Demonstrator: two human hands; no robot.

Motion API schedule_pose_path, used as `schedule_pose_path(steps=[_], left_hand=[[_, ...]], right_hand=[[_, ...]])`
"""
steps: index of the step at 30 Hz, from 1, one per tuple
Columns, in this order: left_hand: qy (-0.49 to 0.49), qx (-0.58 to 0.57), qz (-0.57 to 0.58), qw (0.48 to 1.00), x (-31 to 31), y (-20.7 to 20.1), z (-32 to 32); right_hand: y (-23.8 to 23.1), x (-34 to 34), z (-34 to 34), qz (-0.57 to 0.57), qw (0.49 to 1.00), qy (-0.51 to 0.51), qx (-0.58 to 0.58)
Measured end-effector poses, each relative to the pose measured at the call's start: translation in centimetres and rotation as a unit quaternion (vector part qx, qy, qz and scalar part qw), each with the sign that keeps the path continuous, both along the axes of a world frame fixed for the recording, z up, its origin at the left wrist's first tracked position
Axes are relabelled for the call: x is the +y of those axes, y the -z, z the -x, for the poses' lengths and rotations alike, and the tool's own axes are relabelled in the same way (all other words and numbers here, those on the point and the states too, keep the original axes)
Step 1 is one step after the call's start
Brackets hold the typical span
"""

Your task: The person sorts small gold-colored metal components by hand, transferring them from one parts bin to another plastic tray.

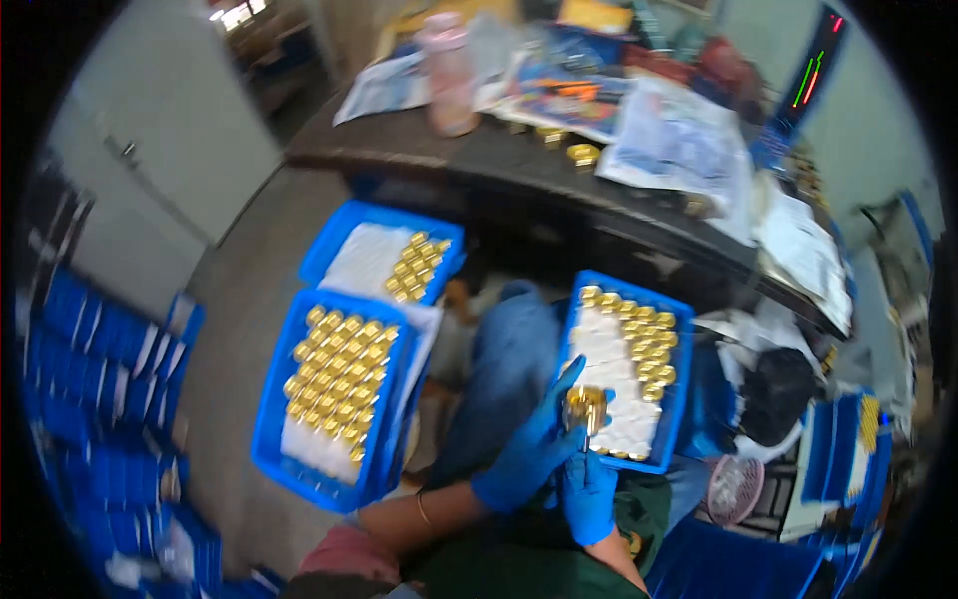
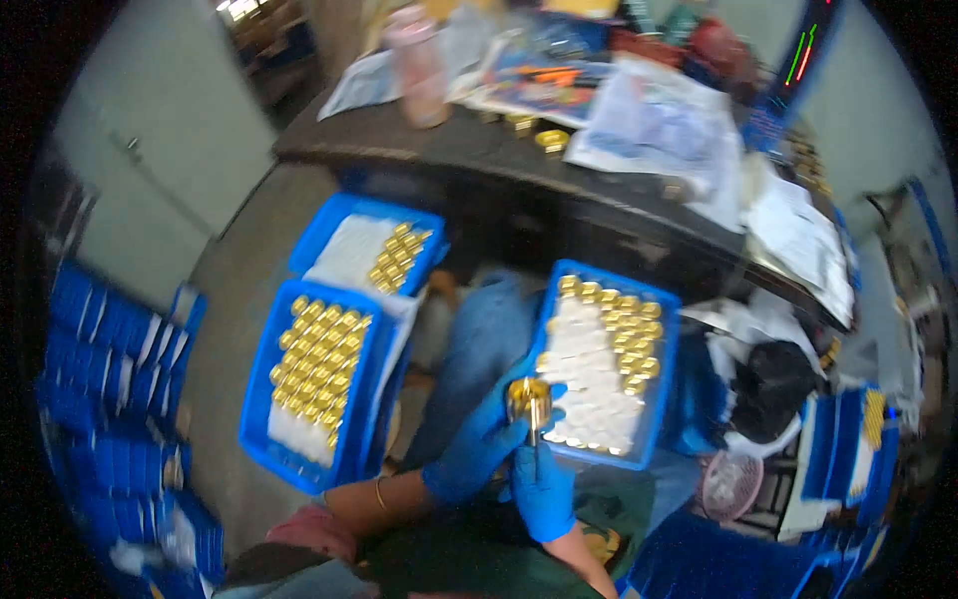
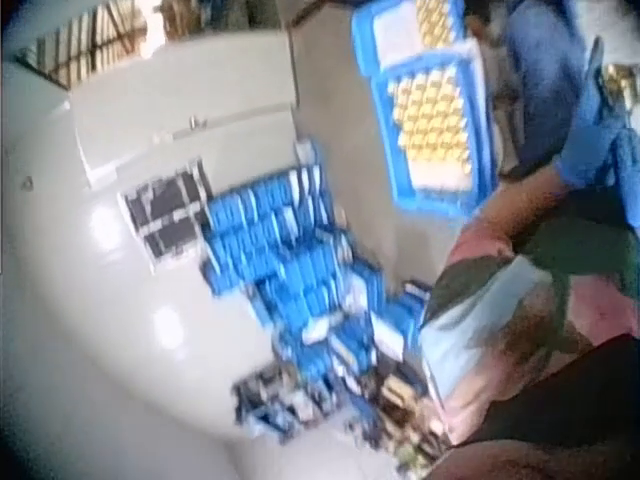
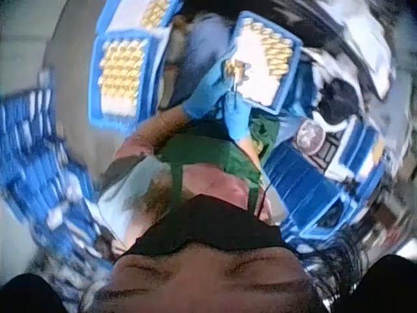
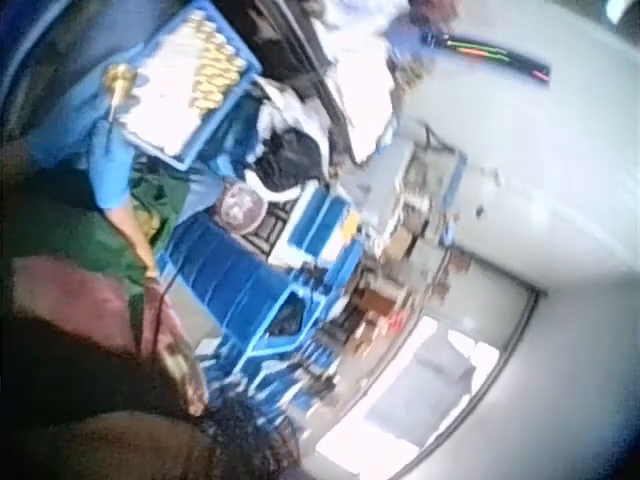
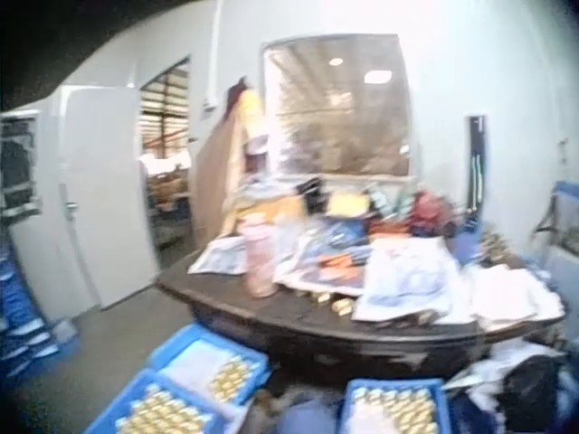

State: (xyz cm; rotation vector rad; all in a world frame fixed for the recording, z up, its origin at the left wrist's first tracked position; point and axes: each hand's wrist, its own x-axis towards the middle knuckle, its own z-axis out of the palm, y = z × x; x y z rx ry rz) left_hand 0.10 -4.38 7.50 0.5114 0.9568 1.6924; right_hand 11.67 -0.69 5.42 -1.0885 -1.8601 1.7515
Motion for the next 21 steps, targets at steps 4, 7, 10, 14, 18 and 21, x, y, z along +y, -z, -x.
schedule_pose_path(steps=[4, 7, 10, 14, 18, 21], left_hand=[[-0.201, 0.385, 0.12, 0.893, -5.1, 2.5, 6.3], [-0.281, 0.388, 0.234, 0.846, -10.6, 1.4, 10.0], [-0.274, 0.479, 0.309, 0.775, -18.5, 2.2, 13.6], [-0.173, 0.609, 0.457, 0.625, -22.3, 1.0, 13.5], [-0.05, 0.517, 0.609, 0.599, -24.9, 5.5, 13.0], [-0.057, 0.538, 0.601, 0.588, -24.8, 5.9, 12.5]], right_hand=[[3.7, -1.2, 0.2, -0.042, 0.979, -0.189, -0.056], [4.1, -0.8, 0.4, 0.152, 0.985, -0.087, 0.003], [3.9, 0.6, -0.2, 0.16, 0.986, -0.025, -0.033], [4.9, 1.7, -0.7, 0.167, 0.985, 0.003, -0.034], [4.9, 1.8, -0.5, 0.143, 0.989, -0.006, -0.044], [4.4, 1.9, -0.5, 0.147, 0.988, 0.005, -0.057]])
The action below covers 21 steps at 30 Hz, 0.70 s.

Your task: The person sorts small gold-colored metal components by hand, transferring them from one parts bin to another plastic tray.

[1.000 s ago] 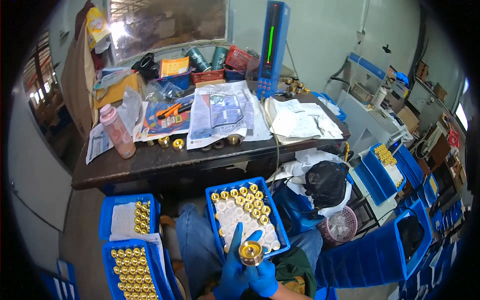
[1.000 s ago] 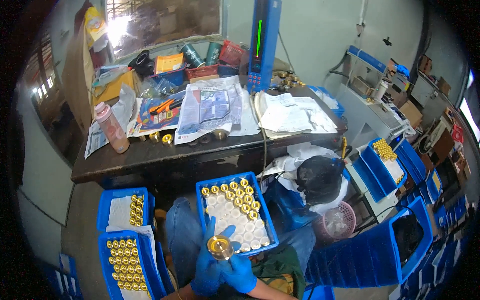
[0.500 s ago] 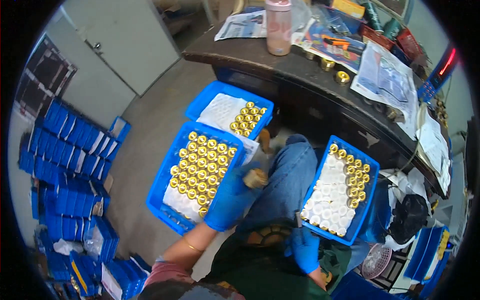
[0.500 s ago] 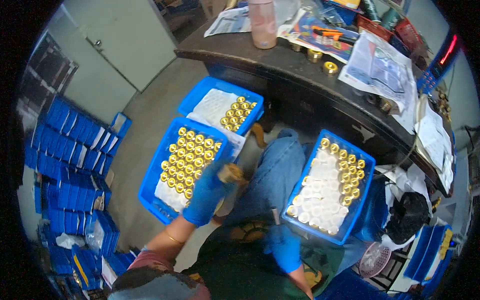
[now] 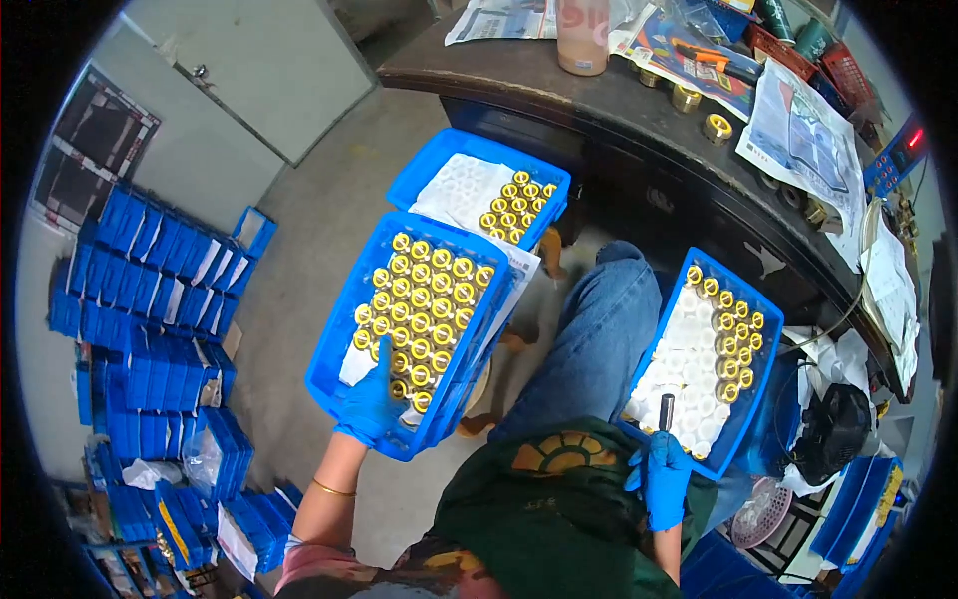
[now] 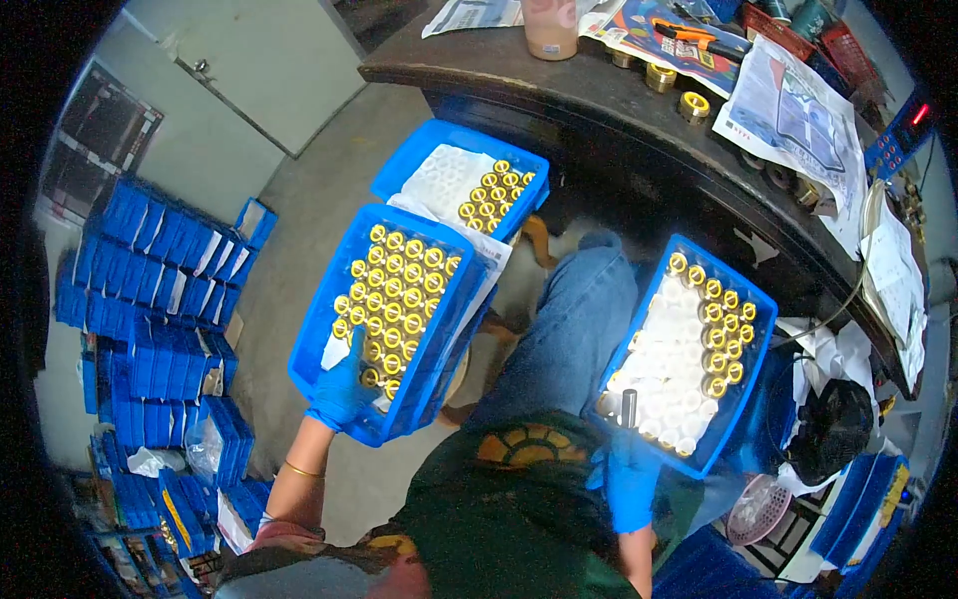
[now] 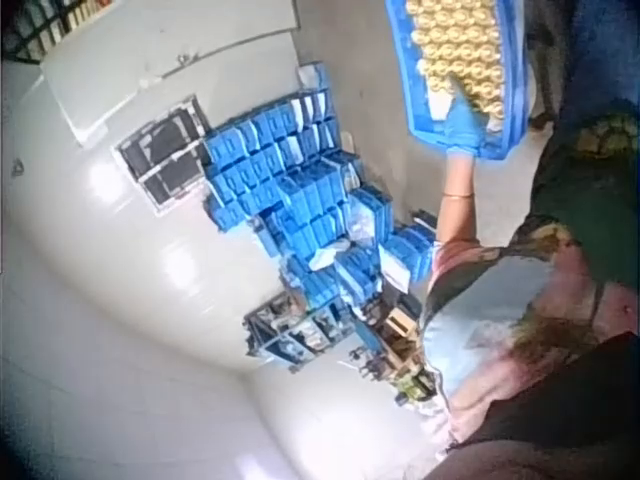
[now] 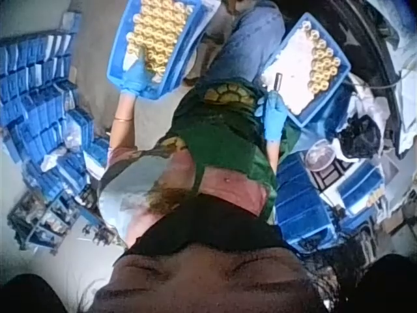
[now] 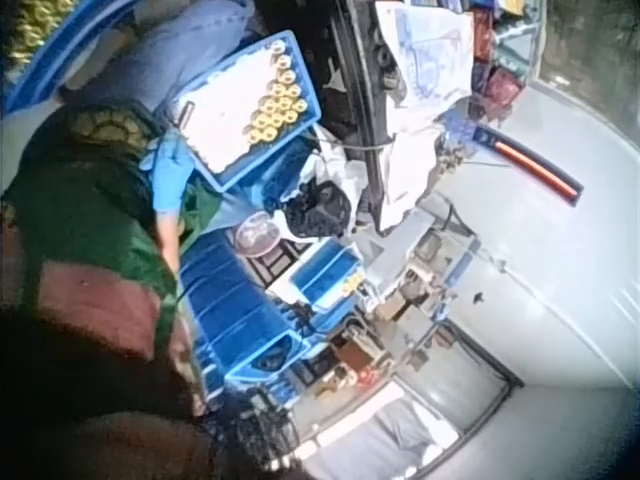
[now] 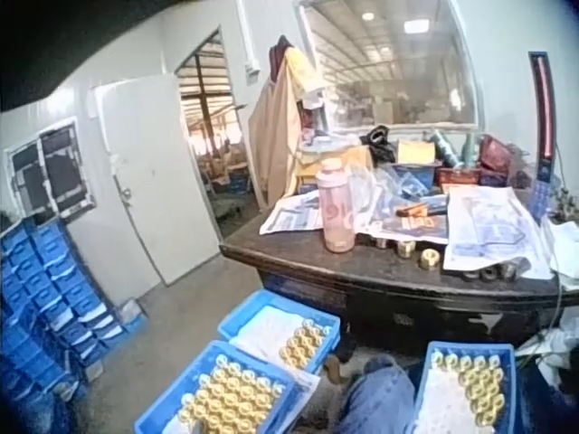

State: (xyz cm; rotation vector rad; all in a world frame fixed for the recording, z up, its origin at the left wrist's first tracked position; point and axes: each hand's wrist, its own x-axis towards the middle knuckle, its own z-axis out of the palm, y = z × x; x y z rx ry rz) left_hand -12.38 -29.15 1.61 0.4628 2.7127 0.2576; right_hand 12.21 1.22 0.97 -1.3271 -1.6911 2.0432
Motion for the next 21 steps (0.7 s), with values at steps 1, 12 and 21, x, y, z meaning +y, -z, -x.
schedule_pose_path(steps=[1, 12, 21], left_hand=[[0.005, -0.001, -0.002, 1.0, 0.8, -0.9, 0.1], [-0.095, -0.655, -0.694, 0.285, 17.6, -7.8, -2.6], [-0.005, -0.649, -0.669, 0.362, 24.9, -4.1, -4.9]], right_hand=[[0.1, 0.2, -0.3, 0.004, 1.0, 0.003, 0.002], [-1.1, 0.2, -0.8, 0.01, 0.997, -0.056, -0.043], [6.2, -3.2, 1.3, -0.357, 0.867, -0.315, -0.145]])
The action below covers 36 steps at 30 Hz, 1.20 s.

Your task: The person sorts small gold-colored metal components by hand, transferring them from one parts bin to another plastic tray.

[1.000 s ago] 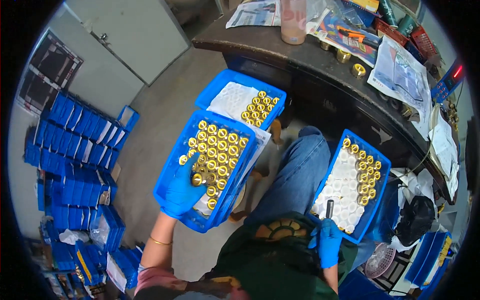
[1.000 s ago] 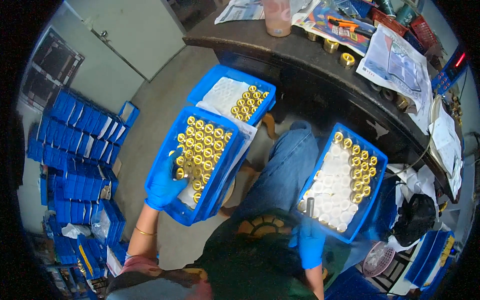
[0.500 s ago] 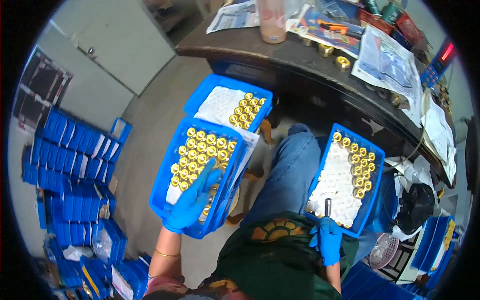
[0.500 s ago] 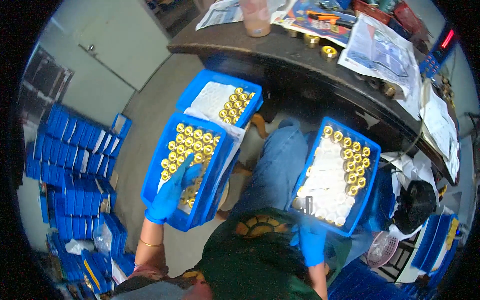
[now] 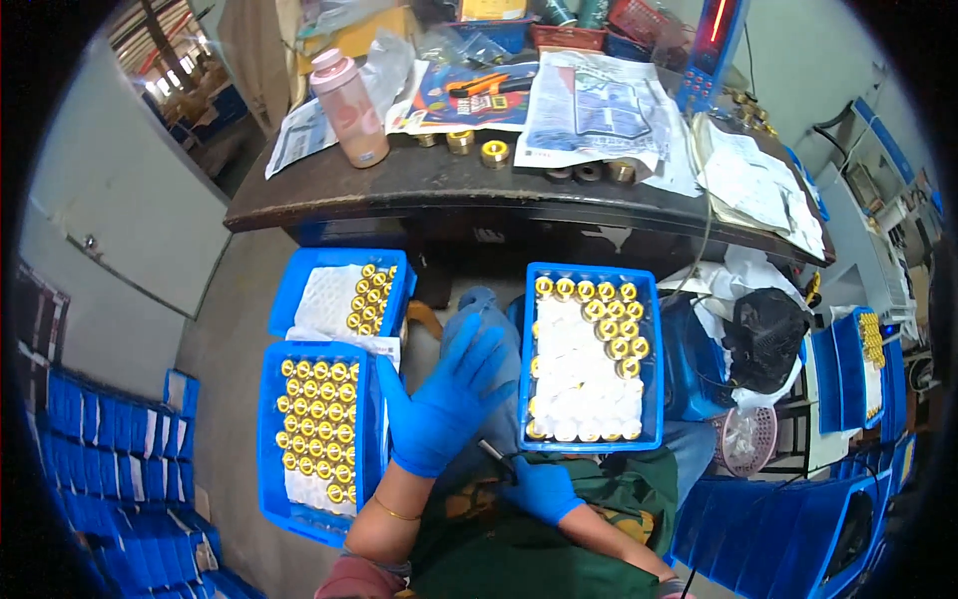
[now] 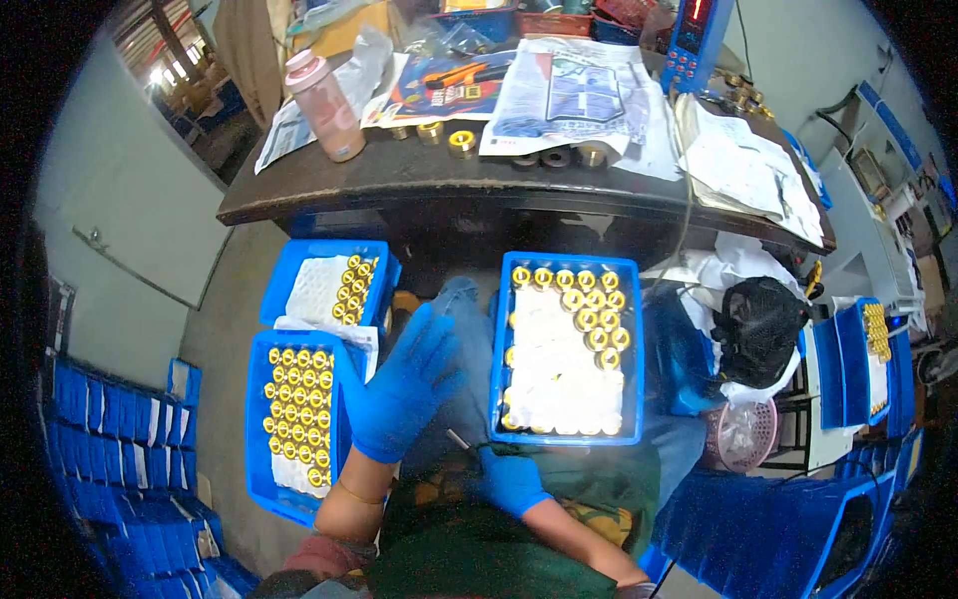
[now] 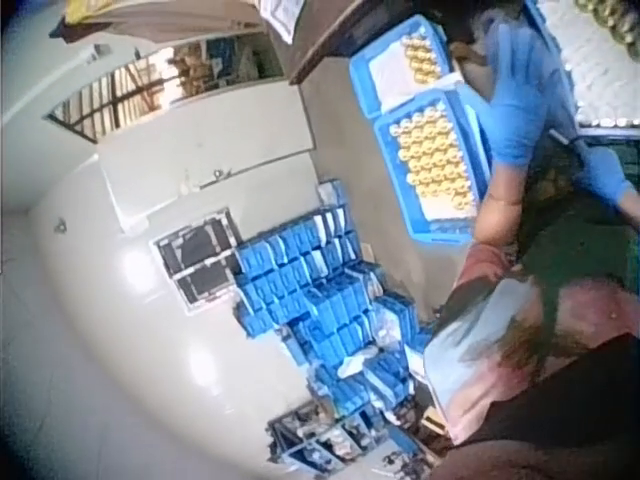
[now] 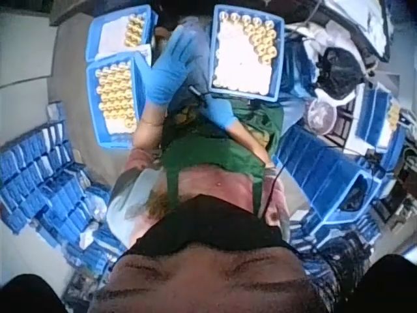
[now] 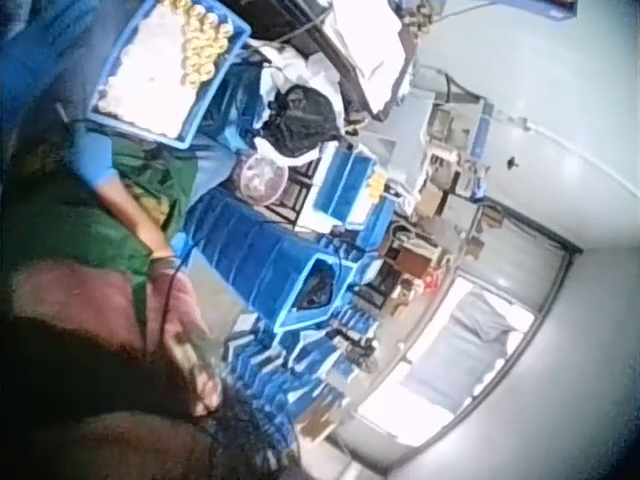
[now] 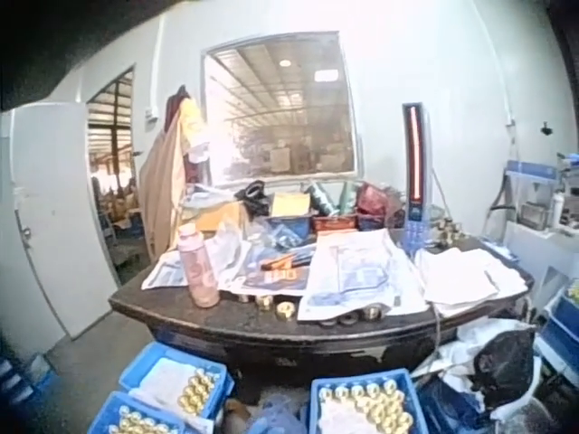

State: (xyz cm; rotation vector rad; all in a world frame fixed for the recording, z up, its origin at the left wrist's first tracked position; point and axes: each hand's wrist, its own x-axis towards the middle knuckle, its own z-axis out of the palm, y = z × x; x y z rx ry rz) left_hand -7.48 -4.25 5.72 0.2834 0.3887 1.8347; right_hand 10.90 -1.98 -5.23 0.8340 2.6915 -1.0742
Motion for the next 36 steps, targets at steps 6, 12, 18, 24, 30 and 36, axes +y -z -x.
schedule_pose_path(steps=[6, 12, 18, 24, 30, 36], left_hand=[[-0.086, -0.494, 0.022, 0.865, 0.5, -2.3, -1.2], [-0.036, 0.048, 0.055, 0.997, -1.2, 5.9, -1.4], [0.08, 0.552, 0.176, 0.811, 2.3, 10.1, -4.5], [0.046, 0.264, 0.175, 0.947, 5.5, 7.9, -6.7], [-0.105, 0.779, 0.113, 0.608, 13.5, 12.2, -2.6], [-0.031, 0.967, 0.184, 0.176, 21.4, 13.2, 0.5]], right_hand=[[1.5, 1.0, -0.7, 0.049, 0.997, 0.01, 0.059], [-4.9, 1.5, 0.1, 0.194, 0.935, 0.224, 0.197], [-7.5, 2.7, 1.7, 0.145, 0.949, 0.048, 0.276], [-9.2, 3.7, -0.3, 0.247, 0.904, -0.013, 0.348], [-1.8, 9.5, -5.1, 0.267, 0.889, 0.35, 0.122], [5.2, 10.6, -7.1, -0.016, 0.878, 0.449, 0.168]])
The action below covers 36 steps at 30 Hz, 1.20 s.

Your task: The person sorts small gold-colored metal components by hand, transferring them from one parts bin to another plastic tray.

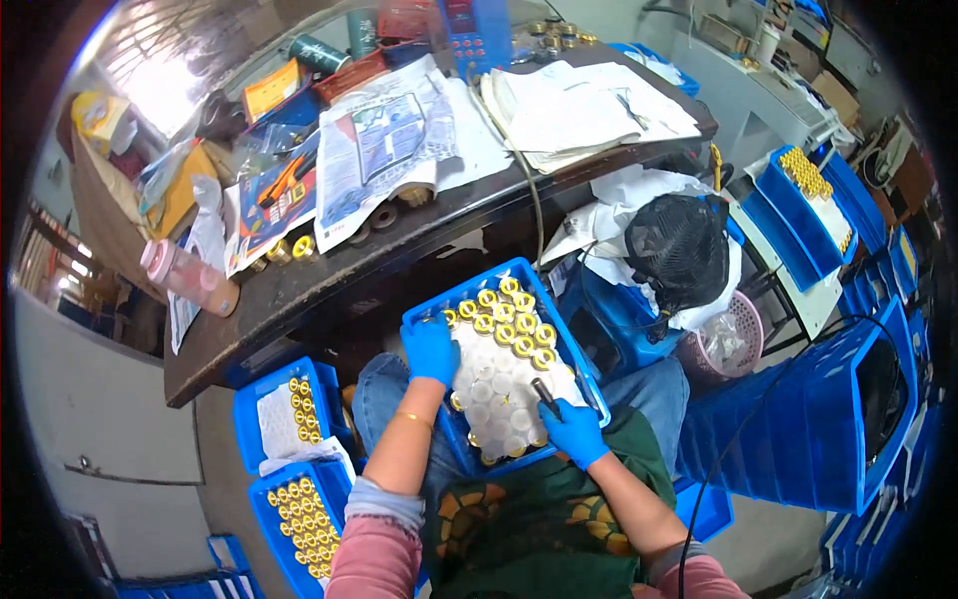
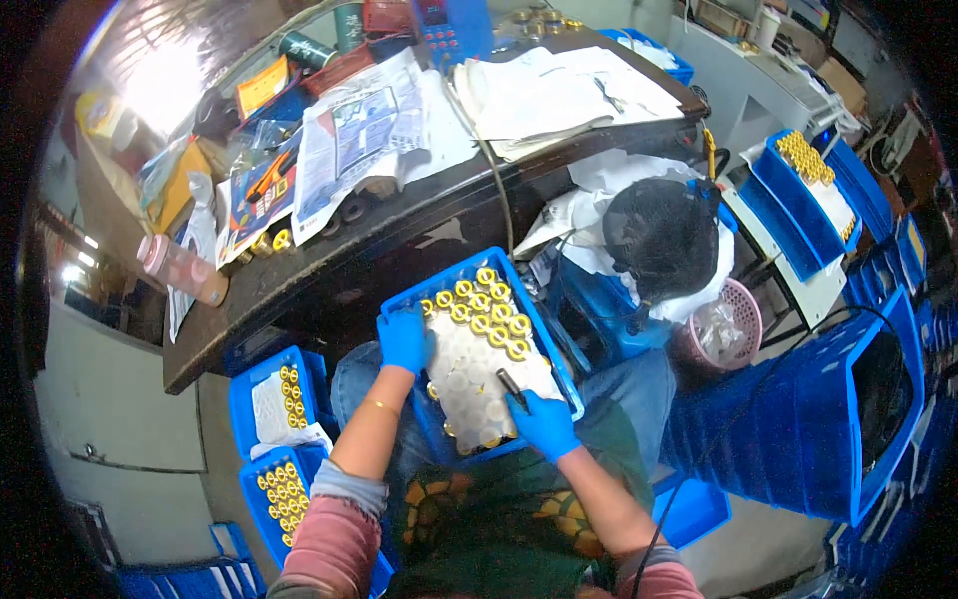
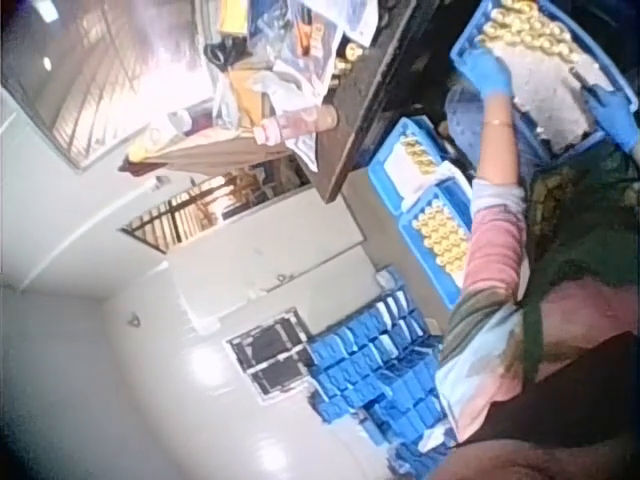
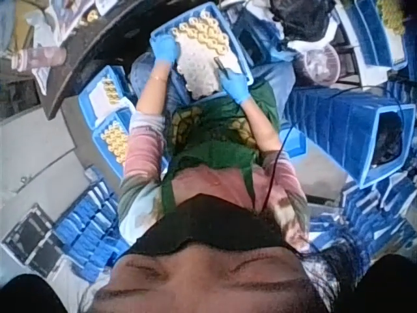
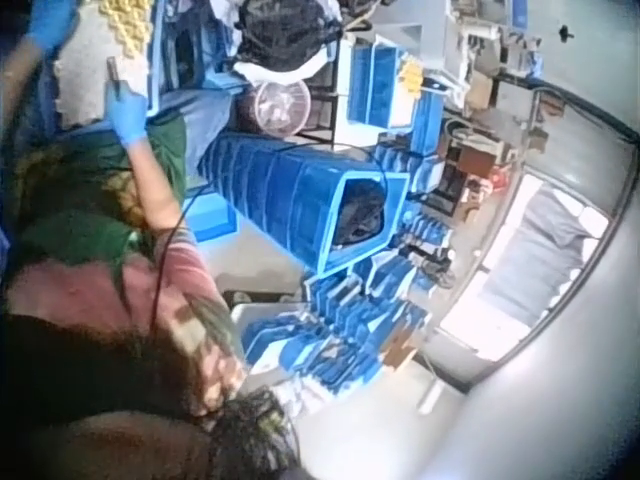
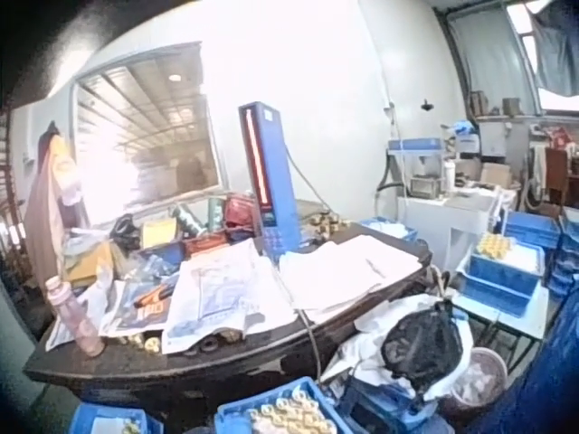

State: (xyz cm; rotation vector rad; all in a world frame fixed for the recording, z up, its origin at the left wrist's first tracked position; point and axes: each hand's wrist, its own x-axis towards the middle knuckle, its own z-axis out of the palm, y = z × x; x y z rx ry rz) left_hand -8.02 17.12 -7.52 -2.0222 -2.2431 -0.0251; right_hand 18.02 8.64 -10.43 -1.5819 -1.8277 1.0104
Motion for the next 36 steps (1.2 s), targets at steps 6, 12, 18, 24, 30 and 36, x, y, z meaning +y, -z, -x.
schedule_pose_path(steps=[6, 12, 18, 24, 30, 36], left_hand=[[-0.108, -0.026, -0.003, 0.994, 2.2, 1.5, -0.5], [-0.044, 0.023, -0.014, 0.999, 0.7, 1.5, -1.3], [-0.048, 0.025, 0.015, 0.998, 1.5, 1.4, 0.3], [0.184, -0.077, 0.042, 0.979, -4.1, -0.9, -3.3], [0.268, -0.037, 0.062, 0.961, -7.6, -0.1, -6.6], [0.239, -0.198, 0.005, 0.951, -1.5, -3.0, -7.7]], right_hand=[[0.8, 0.5, 0.0, -0.16, 0.987, -0.02, -0.005], [0.4, 0.6, 0.1, -0.164, 0.986, -0.002, 0.015], [0.4, 0.5, 0.3, -0.185, 0.982, 0.007, 0.037], [0.0, 0.3, 0.0, -0.191, 0.981, 0.001, 0.022], [0.3, 0.7, 0.2, -0.208, 0.978, -0.014, 0.023], [-0.2, 0.4, 0.4, -0.185, 0.983, -0.006, 0.01]])
